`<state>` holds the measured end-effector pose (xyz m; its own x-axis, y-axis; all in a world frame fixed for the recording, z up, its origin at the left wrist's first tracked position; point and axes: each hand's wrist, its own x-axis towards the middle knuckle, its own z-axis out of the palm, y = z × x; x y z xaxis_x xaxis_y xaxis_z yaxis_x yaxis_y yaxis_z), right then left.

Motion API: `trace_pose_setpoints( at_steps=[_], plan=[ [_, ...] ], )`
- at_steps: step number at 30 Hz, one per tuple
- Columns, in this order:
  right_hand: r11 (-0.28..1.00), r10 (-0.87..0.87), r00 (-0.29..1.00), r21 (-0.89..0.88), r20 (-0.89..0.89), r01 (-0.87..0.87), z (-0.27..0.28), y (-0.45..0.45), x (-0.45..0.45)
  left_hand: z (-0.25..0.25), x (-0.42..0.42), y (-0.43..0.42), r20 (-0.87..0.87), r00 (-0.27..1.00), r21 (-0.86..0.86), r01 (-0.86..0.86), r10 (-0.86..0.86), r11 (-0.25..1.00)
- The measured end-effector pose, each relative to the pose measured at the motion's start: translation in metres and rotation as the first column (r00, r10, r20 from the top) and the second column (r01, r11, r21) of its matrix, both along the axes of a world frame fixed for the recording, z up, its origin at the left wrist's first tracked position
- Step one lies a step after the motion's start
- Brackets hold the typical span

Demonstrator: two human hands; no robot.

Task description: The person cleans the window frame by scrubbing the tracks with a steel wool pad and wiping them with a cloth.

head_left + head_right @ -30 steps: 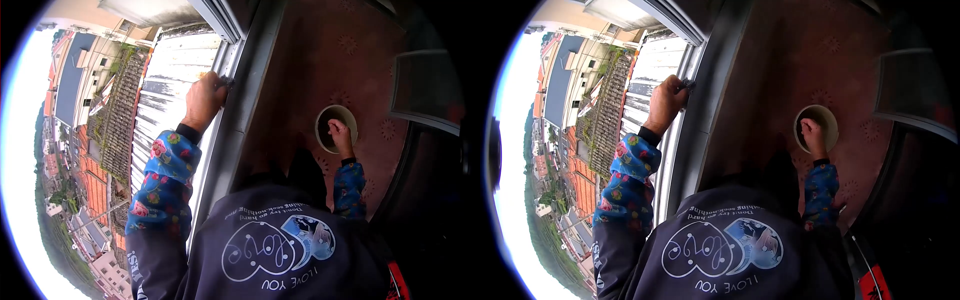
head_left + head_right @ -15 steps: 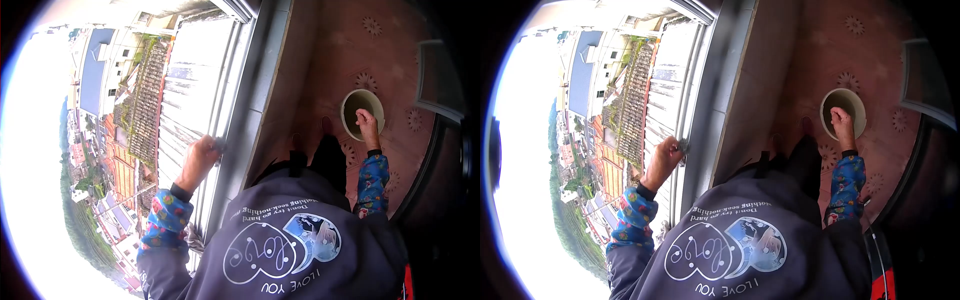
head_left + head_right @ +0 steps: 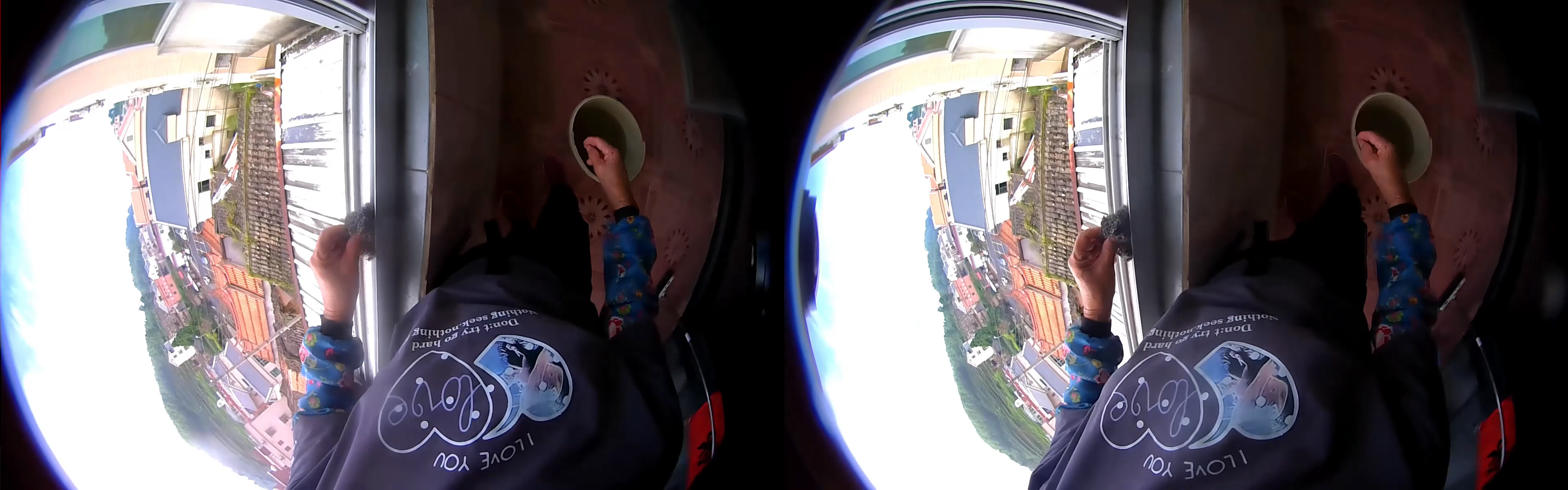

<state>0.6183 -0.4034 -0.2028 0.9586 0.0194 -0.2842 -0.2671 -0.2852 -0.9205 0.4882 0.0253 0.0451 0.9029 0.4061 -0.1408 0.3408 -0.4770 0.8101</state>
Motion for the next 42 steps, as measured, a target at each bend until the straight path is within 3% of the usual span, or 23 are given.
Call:
trace_pose_setpoints(
  at_steps=[1,2,4,5,7,10,12,14,16,22,23,24,26,28,29,31,32,36,40,42],
  plan=[
    [1.000,-0.023,0.999,0.007,-0.045,0.023,-0.004,-0.004,-0.001,0.000,-0.005,0.009,0.054,0.998,0.035,-0.038,0.036,0.999],
    [0.999,-0.044,0.995,0.013,-0.093,0.045,-0.006,-0.011,-0.001,0.005,-0.004,0.007,0.046,0.992,-0.080,-0.111,0.115,0.991],
    [0.997,-0.072,0.985,-0.020,-0.156,0.070,-0.015,-0.022,-0.007,-0.008,-0.010,0.016,-0.069,0.996,0.093,-0.054,0.060,0.994],
    [0.996,-0.081,0.982,-0.055,-0.168,0.072,-0.020,-0.027,-0.010,-0.013,-0.007,0.019,-0.209,0.978,0.325,0.089,-0.021,0.942],
    [0.993,-0.120,0.974,-0.032,-0.194,0.116,-0.028,-0.029,-0.013,-0.017,0.008,0.024,-0.195,0.980,0.457,0.129,-0.042,0.880],
    [0.996,-0.078,0.973,-0.063,-0.218,0.065,-0.033,-0.037,-0.021,-0.022,0.037,0.009,-0.116,0.978,0.571,0.210,-0.176,0.794],
    [0.995,-0.053,0.980,-0.095,-0.193,0.035,-0.054,-0.042,-0.028,-0.029,0.067,0.012,-0.206,0.971,0.634,0.224,-0.117,0.740],
    [0.994,-0.044,0.980,-0.110,-0.193,0.023,-0.067,-0.046,-0.025,-0.032,0.096,0.013,-0.204,0.964,0.700,0.266,-0.171,0.663],
    [0.993,-0.053,0.970,-0.111,-0.236,0.028,-0.071,-0.049,-0.027,-0.040,0.133,0.011,-0.086,0.964,0.697,0.239,-0.252,0.676],
    [0.992,-0.102,0.950,-0.101,-0.296,0.075,-0.067,-0.076,-0.026,-0.054,0.260,-0.005,0.047,0.932,0.812,0.174,-0.360,0.557],
    [0.991,-0.124,0.953,-0.078,-0.277,0.106,-0.067,-0.079,-0.027,-0.052,0.266,-0.007,0.063,0.922,0.808,0.177,-0.382,0.561],
    [0.989,-0.143,0.955,-0.058,-0.259,0.133,-0.067,-0.083,-0.029,-0.050,0.261,-0.009,0.061,0.951,0.700,0.175,-0.303,0.692],
    [0.990,-0.141,0.955,-0.027,-0.262,0.139,-0.073,-0.091,-0.037,-0.044,0.243,0.007,-0.069,0.953,0.551,0.283,-0.295,0.785],
    [0.994,-0.110,0.953,-0.009,-0.282,0.112,-0.090,-0.104,-0.034,-0.049,0.204,0.042,-0.180,0.900,0.514,0.431,-0.397,0.742],
    [0.993,-0.114,0.955,-0.017,-0.275,0.113,-0.090,-0.105,-0.033,-0.025,0.179,0.020,-0.324,0.906,0.452,0.400,-0.271,0.797],
    [0.992,-0.129,0.954,-0.029,-0.270,0.126,-0.084,-0.099,-0.037,-0.015,0.140,0.019,-0.360,0.897,0.490,0.415,-0.256,0.767],
    [0.993,-0.117,0.955,-0.032,-0.274,0.112,-0.080,-0.096,-0.038,-0.013,0.126,0.016,-0.332,0.919,0.445,0.351,-0.213,0.824],
    [0.995,-0.095,0.960,-0.031,-0.263,0.090,-0.071,-0.078,-0.027,-0.037,0.144,0.022,-0.231,0.937,0.633,0.350,-0.263,0.691],
    [0.998,-0.054,0.959,0.000,-0.277,0.057,-0.046,-0.055,-0.010,-0.045,0.182,0.018,-0.041,0.906,0.716,0.321,-0.422,0.620],
    [0.999,-0.020,0.958,0.022,-0.285,0.028,-0.032,-0.043,-0.007,-0.047,0.210,0.009,-0.006,0.928,0.719,0.263,-0.373,0.643]
  ],
)
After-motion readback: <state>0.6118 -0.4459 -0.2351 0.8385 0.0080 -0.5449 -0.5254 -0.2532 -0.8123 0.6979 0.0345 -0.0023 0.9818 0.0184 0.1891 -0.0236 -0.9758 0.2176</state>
